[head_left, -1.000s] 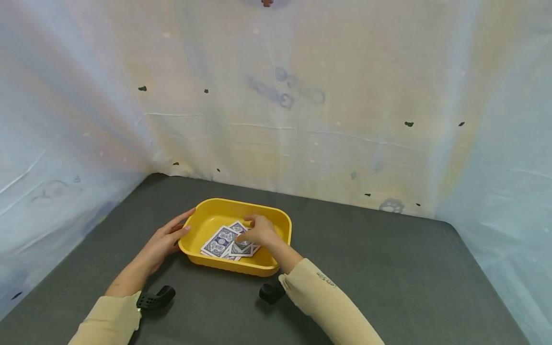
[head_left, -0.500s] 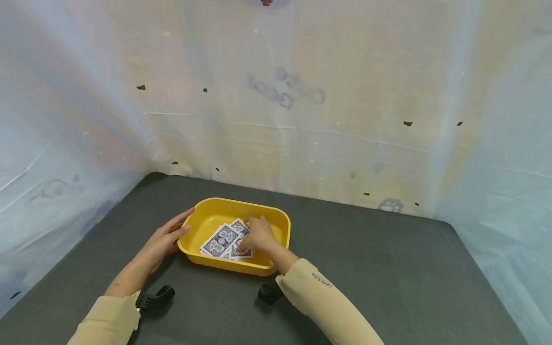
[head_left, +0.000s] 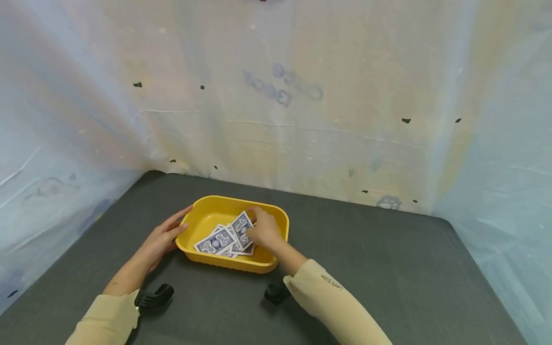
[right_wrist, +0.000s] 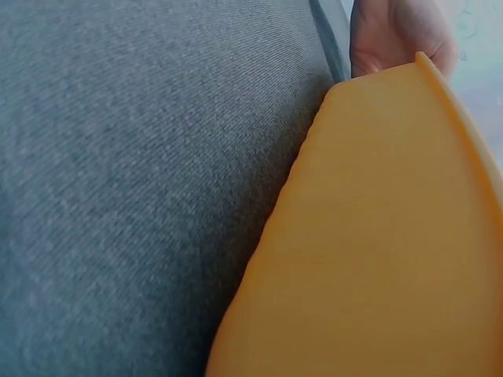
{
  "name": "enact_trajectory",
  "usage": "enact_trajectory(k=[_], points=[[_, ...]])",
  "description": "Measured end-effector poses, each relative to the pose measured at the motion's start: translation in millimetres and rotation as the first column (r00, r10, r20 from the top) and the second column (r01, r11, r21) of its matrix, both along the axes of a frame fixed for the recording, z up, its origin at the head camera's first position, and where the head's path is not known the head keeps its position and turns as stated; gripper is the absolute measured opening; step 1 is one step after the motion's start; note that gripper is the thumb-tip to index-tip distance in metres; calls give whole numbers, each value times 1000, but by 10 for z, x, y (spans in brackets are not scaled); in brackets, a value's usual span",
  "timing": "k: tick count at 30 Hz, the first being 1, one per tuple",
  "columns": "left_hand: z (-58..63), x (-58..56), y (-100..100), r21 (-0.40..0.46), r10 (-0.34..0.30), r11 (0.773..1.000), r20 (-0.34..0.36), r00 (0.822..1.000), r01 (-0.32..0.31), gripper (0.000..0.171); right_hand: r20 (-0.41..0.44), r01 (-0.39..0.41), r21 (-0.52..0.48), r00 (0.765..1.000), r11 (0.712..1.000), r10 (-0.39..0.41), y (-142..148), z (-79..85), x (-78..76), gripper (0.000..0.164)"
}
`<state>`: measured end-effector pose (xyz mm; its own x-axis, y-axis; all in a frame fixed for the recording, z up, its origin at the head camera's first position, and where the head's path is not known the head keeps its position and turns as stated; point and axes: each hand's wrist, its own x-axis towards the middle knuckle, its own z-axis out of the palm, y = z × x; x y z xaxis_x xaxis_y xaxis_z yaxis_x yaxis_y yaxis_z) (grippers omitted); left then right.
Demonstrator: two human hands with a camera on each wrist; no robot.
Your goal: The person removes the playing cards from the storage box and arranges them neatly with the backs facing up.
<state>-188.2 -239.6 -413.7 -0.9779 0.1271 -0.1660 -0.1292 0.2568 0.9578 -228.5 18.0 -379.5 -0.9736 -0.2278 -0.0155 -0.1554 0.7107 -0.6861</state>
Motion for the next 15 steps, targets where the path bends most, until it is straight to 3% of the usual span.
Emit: enact_trajectory(k=[7,15], points=[[9,18,-24,12,4,1000,1,1000,-4,62,30,-2,-90,1000,996,5,73,34,12,59],[-7,2,-20,17,-7,1000,-31,1000,7,61,-13,-1,-159,1000,987,-1,246,103,31,63]])
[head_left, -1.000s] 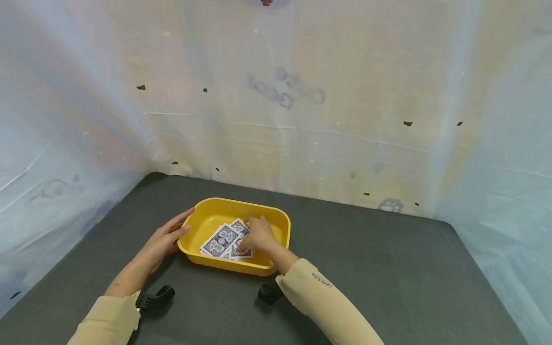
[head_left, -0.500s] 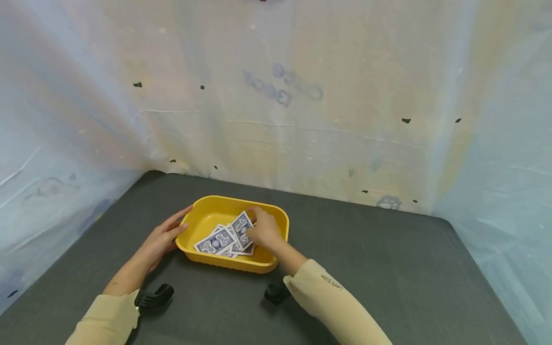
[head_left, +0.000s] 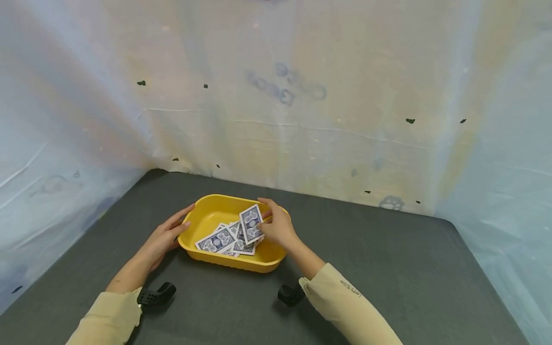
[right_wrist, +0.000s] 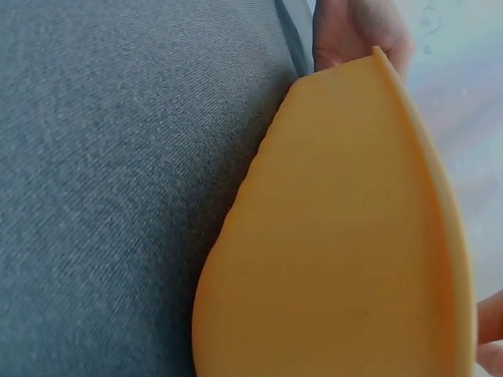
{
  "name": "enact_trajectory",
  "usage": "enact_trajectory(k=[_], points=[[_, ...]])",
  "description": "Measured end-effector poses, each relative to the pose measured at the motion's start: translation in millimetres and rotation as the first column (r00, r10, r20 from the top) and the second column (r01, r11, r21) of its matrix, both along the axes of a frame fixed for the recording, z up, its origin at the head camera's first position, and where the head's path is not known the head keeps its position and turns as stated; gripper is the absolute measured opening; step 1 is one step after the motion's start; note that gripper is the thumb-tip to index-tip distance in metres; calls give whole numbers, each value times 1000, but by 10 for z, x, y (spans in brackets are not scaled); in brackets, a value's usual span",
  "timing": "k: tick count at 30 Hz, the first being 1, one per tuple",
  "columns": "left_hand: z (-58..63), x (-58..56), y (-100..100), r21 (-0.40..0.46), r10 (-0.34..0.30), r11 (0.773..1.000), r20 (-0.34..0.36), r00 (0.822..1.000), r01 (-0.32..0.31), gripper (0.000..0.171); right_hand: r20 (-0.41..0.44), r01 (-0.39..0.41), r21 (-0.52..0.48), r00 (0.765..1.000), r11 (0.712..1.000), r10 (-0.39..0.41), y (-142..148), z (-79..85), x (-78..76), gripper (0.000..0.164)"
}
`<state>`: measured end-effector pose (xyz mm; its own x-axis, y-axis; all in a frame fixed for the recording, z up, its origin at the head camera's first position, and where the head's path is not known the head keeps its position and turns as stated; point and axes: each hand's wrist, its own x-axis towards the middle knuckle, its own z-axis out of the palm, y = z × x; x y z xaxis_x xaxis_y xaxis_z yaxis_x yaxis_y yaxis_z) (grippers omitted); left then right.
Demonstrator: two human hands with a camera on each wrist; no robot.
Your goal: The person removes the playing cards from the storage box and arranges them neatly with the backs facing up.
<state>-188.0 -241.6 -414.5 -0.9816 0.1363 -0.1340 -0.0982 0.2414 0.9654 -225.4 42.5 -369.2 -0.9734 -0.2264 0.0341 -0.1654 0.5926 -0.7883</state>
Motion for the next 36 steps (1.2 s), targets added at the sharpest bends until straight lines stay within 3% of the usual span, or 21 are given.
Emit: enact_trajectory(k=[9,18,36], points=[[3,-8,4,4,7,1000,15,1000,-7,61,5,20,-166,1000,986,-20,137,10,-3,60],[4,-2,7,0,4,1000,9,1000,-4,61,74,71,-335,996,940,-49,202,-20,4,60],[-11,-7,8,6,3,1000,11,1000,-3,61,156,155,-393,983,906,-100,323,31,-12,62]])
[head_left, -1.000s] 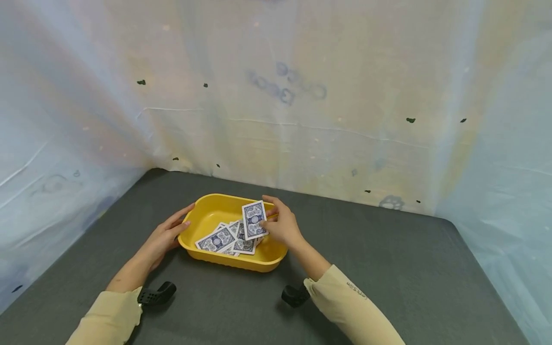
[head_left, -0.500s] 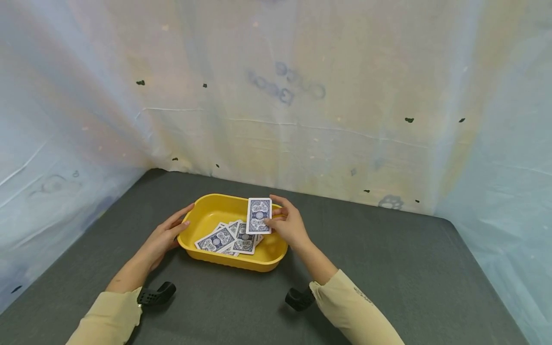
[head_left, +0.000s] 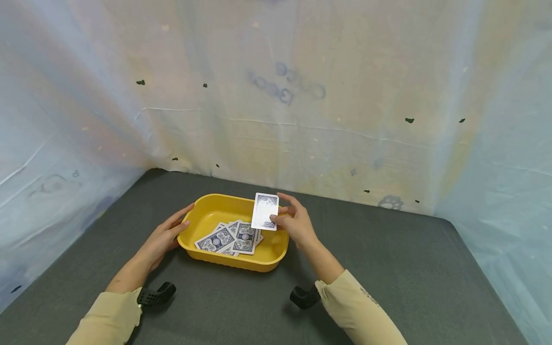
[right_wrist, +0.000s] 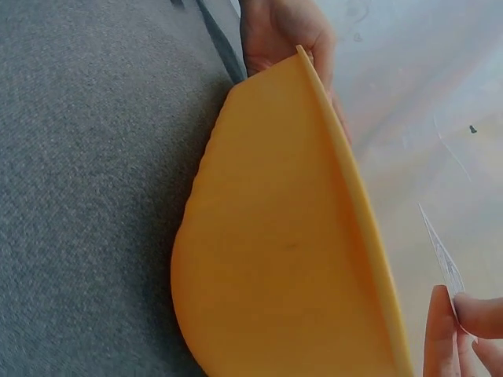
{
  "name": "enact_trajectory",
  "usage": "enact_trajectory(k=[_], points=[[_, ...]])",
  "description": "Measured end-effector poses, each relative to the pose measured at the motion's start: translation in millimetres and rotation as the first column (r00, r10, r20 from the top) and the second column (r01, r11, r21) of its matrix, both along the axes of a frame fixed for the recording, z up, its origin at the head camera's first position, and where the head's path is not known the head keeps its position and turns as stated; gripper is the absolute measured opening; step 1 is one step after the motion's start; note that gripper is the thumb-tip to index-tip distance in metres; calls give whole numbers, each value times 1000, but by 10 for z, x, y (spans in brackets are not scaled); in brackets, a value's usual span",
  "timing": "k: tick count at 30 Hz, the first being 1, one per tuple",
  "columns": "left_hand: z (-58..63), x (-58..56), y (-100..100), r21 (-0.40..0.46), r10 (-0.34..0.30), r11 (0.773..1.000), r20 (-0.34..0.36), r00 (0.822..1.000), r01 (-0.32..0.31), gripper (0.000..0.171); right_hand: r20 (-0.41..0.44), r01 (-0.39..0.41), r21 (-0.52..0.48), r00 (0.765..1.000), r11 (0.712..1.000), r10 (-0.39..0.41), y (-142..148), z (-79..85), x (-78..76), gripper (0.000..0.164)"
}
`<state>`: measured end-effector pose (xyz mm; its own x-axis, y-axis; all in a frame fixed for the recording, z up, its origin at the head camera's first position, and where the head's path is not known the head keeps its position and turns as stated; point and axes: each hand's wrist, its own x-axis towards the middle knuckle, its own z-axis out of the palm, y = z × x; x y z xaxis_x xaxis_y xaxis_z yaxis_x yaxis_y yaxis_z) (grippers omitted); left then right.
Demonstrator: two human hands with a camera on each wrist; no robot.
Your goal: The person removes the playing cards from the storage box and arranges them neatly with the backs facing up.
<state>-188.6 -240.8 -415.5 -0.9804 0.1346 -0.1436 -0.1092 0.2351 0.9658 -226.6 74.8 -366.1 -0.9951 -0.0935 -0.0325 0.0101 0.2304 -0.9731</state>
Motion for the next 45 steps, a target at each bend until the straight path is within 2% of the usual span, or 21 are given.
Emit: enact_trajectory(k=[13,24,31,40,45], points=[[-7,5,-2,-8,-4,1000,2,1000,4,60,-24,36,8,999,999,-36,180,8,-100,63],[-24,-5,-2,-25,15,1000,18,1000,-14,60,-57,126,33,991,992,-124,383,-56,-266,61],[-27,-11,2,-22,12,1000,19,1000,-12,60,-62,161,-2,985,987,-161,481,-82,-361,63],[-22,-5,2,-17,18,1000,27,999,-18,60,-69,209,-6,975,978,-209,582,-183,-490,63],[-14,2,12,-15,21,1000,29,999,-20,60,-70,237,29,969,971,-235,638,-277,-553,63]])
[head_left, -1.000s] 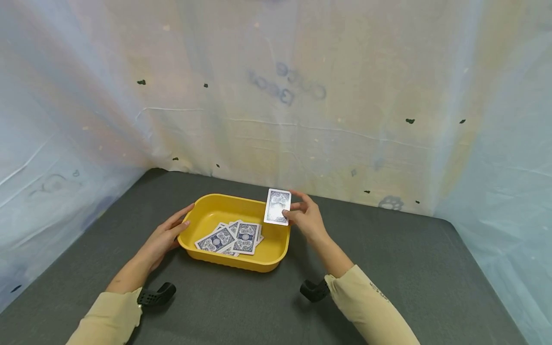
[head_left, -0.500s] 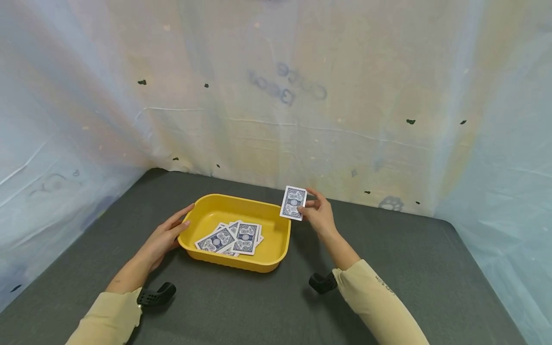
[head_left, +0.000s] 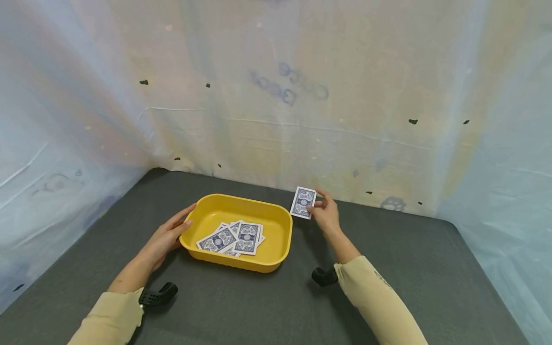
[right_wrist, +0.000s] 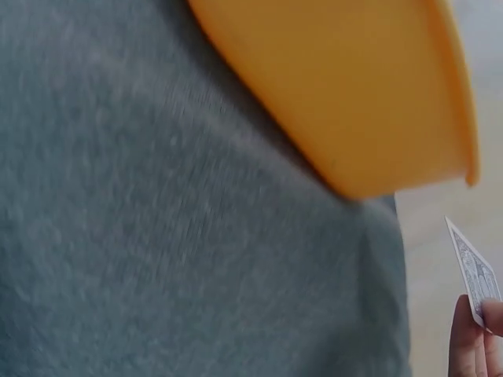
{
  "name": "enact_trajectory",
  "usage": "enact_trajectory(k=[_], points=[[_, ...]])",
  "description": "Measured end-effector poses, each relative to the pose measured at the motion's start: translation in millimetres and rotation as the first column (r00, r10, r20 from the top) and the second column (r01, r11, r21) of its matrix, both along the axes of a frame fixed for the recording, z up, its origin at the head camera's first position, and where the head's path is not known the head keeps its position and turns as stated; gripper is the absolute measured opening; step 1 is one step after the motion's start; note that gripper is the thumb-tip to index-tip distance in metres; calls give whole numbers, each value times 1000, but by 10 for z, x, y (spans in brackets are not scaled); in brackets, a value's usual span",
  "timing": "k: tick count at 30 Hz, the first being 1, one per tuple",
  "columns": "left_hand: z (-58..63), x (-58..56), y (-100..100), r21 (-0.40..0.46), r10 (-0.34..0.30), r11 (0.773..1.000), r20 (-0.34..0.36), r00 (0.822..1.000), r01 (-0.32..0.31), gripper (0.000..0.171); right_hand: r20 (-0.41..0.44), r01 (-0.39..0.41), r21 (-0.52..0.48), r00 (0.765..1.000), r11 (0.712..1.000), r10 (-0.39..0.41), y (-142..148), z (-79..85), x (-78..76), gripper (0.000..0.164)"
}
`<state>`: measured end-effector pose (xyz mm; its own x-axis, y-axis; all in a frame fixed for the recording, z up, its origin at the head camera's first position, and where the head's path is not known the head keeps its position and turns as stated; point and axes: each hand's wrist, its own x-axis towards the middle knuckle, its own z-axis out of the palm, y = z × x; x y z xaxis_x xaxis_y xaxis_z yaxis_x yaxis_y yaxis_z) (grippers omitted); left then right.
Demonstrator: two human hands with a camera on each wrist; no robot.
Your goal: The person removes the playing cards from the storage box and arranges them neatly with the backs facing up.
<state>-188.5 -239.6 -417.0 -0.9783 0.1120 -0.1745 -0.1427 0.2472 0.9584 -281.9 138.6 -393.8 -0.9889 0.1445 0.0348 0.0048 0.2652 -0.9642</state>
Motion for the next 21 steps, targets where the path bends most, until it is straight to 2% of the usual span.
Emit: enact_trajectory(k=[6,10,21], points=[[3,9,2,-4,3,1000,-9,1000,-3,59,16,41,66,999,997,-42,59,-88,-54,62],[0,10,6,0,3,1000,-5,1000,-3,60,31,53,148,998,988,-58,92,-127,-69,62],[-6,1,8,5,13,1000,-3,1000,-13,59,6,74,356,997,931,-81,161,-229,-182,62]])
